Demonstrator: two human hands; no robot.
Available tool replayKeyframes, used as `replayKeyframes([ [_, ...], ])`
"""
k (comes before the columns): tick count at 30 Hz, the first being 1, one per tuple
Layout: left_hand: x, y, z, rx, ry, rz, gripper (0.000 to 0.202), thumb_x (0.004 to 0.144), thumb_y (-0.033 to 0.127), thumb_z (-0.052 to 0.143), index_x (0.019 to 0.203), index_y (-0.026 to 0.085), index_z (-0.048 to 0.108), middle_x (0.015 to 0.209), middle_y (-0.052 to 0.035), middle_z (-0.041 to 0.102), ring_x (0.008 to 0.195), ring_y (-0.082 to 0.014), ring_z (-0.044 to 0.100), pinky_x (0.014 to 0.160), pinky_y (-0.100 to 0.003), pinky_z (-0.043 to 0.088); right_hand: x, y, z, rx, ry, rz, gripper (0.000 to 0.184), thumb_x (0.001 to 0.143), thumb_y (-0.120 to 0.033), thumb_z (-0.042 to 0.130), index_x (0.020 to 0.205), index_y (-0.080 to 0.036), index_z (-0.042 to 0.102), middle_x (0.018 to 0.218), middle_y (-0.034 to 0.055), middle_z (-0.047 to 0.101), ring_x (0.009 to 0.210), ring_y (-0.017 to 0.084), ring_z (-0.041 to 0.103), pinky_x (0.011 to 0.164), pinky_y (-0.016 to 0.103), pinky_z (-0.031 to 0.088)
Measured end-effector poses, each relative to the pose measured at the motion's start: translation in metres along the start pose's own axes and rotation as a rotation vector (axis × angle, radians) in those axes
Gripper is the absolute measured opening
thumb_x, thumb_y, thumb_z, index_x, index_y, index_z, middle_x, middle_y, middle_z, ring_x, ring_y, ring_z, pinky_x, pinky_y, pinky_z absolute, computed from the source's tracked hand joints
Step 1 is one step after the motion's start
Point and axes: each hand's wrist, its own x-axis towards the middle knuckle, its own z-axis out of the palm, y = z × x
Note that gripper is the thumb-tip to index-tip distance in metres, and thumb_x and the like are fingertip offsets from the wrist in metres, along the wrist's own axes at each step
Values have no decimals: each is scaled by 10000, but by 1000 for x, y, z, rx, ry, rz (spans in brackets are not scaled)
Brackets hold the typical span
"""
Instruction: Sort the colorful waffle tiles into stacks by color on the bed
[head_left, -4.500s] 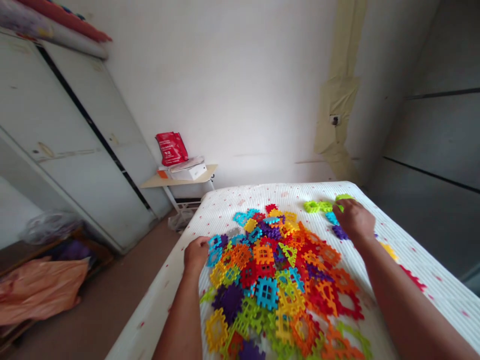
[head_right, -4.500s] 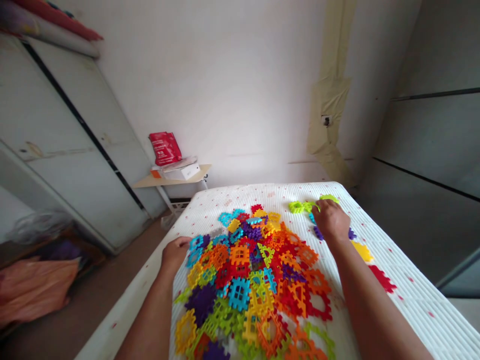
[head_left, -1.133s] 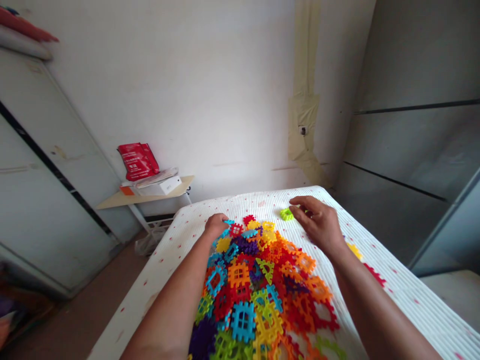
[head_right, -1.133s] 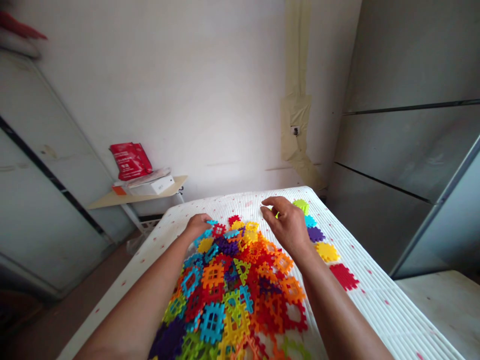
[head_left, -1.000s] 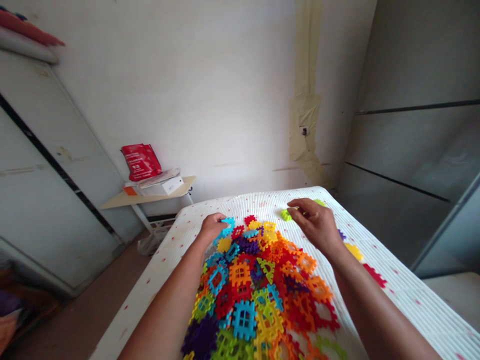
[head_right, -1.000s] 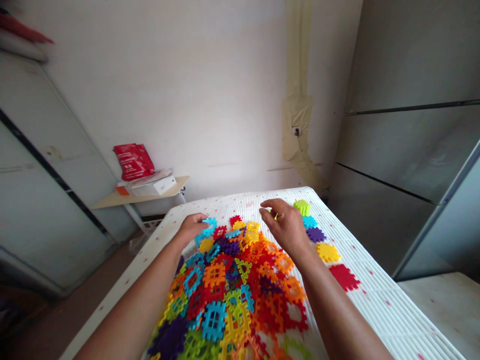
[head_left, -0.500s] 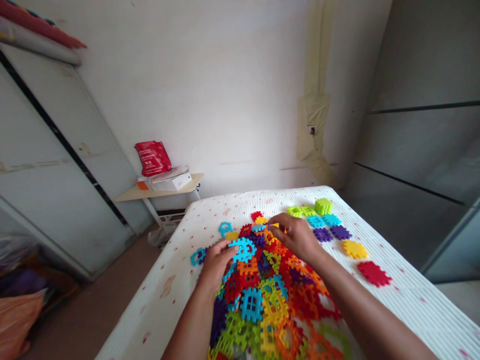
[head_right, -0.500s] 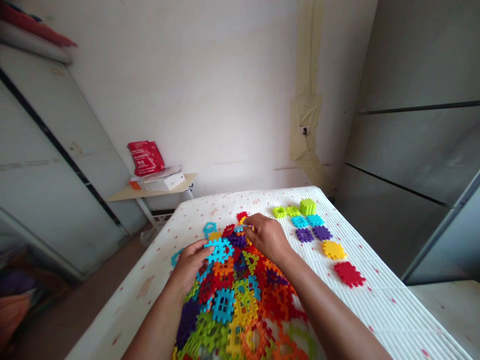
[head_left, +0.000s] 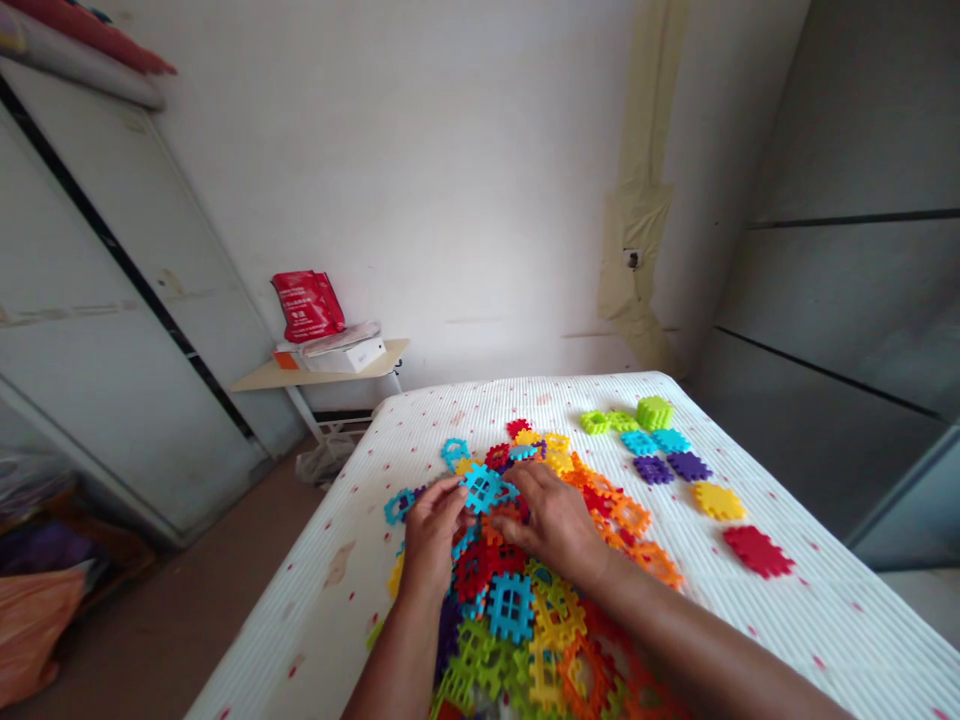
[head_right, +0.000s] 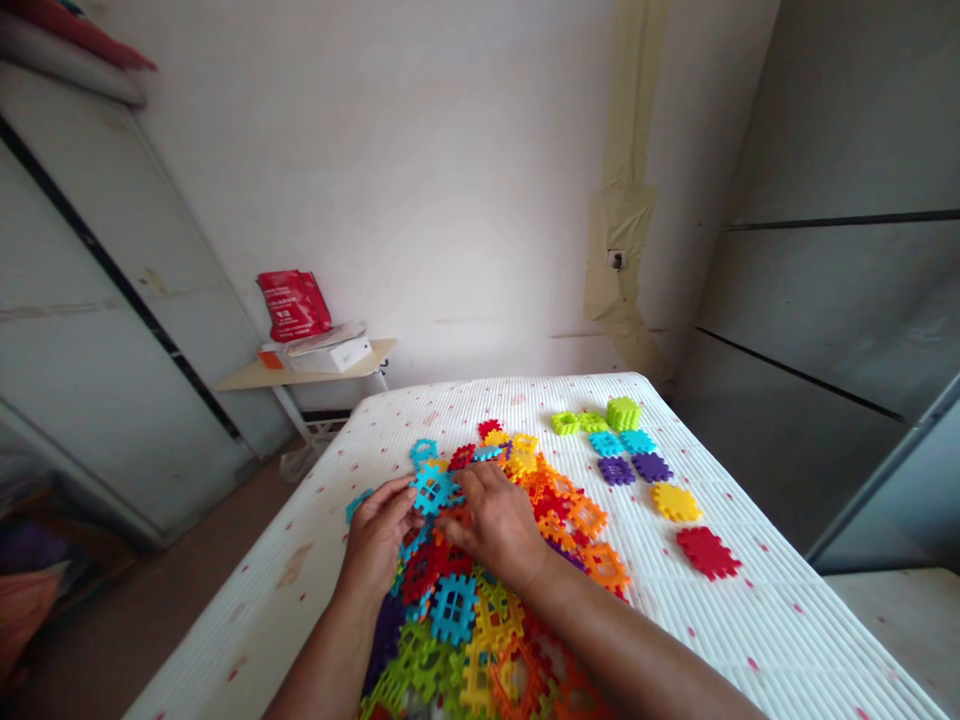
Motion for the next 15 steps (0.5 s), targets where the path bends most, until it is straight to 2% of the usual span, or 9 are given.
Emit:
replayKeyframes([
  [5, -6, 4, 6, -6, -22, -12, 353, 548, 386, 748, 785, 166, 609, 640, 21, 616, 560, -126, 577, 573, -268, 483, -2, -9, 6, -93, 45, 0, 356, 774, -341, 630, 1085, -180, 566, 1086, 134, 598, 1023, 271, 542, 837, 399, 486],
  [8, -7, 5, 7, 11, -29, -10, 357, 533, 385, 756, 772, 165, 608, 643, 24, 610, 550, -122, 569, 555, -260, 479, -2, -8, 6, -136, 59, -23, 346, 786, -298, 612, 1107, -180, 557, 1100, 132, 592, 1028, 268, 529, 850, 399, 481],
  [15, -7, 5, 10, -4, -30, -24, 402, 476, 390, 794, 755, 154, 625, 649, 17, 622, 542, -122, 569, 538, -258, 486, -3, -8, 6, -194, 35, -60, 374, 795, -315, 598, 1139, -174, 553, 1097, 113, 598, 987, 250, 523, 842, 376, 470],
])
